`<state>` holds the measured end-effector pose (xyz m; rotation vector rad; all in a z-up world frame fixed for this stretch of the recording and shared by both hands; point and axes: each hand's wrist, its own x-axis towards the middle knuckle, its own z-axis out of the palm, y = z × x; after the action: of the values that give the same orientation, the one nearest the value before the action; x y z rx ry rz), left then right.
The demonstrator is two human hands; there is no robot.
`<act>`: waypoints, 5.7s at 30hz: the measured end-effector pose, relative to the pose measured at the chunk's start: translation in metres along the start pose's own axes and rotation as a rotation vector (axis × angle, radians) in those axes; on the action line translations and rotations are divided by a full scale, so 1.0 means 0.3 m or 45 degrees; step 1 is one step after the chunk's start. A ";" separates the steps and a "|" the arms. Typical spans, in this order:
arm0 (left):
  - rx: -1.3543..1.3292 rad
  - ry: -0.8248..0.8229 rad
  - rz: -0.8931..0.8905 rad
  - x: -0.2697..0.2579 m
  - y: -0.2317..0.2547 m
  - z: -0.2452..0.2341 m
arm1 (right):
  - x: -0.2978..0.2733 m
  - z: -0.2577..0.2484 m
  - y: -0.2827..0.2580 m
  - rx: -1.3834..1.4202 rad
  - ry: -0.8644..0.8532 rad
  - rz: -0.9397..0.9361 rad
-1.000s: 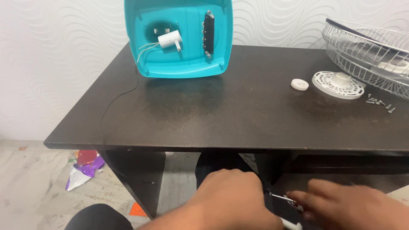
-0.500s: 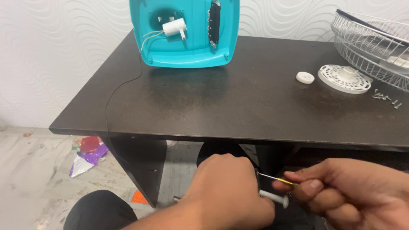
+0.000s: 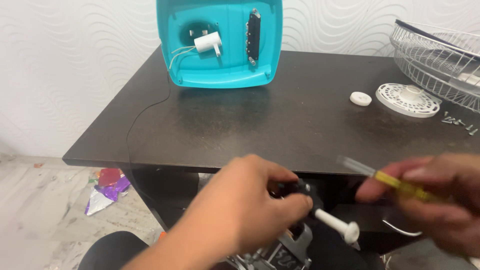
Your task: The person uses a screwdriver to remove and reattach screws on a fan motor assembly, then fits a white plastic component onto the motor shaft. The person continues to tighten screws to secure the assembly.
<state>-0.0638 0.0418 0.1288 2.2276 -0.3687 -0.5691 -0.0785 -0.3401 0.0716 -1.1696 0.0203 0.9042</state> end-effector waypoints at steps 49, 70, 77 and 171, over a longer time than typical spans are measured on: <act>-1.667 0.541 0.834 0.526 -0.006 -0.143 | -0.192 -0.896 0.112 -0.885 2.310 -0.760; -1.364 0.760 0.837 0.507 0.003 -0.103 | 0.308 0.360 -0.256 -1.079 1.827 -1.229; -1.206 0.862 0.829 0.483 0.007 -0.101 | 0.400 0.592 -0.401 -1.381 1.747 -1.002; -0.449 0.883 0.769 0.370 -0.036 -0.021 | 0.314 0.458 -0.059 -1.102 1.950 -0.818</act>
<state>0.0354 0.0046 0.0932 1.7079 -0.4925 0.4266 -0.0639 -0.1759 0.1020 -2.2430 0.4971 -0.7975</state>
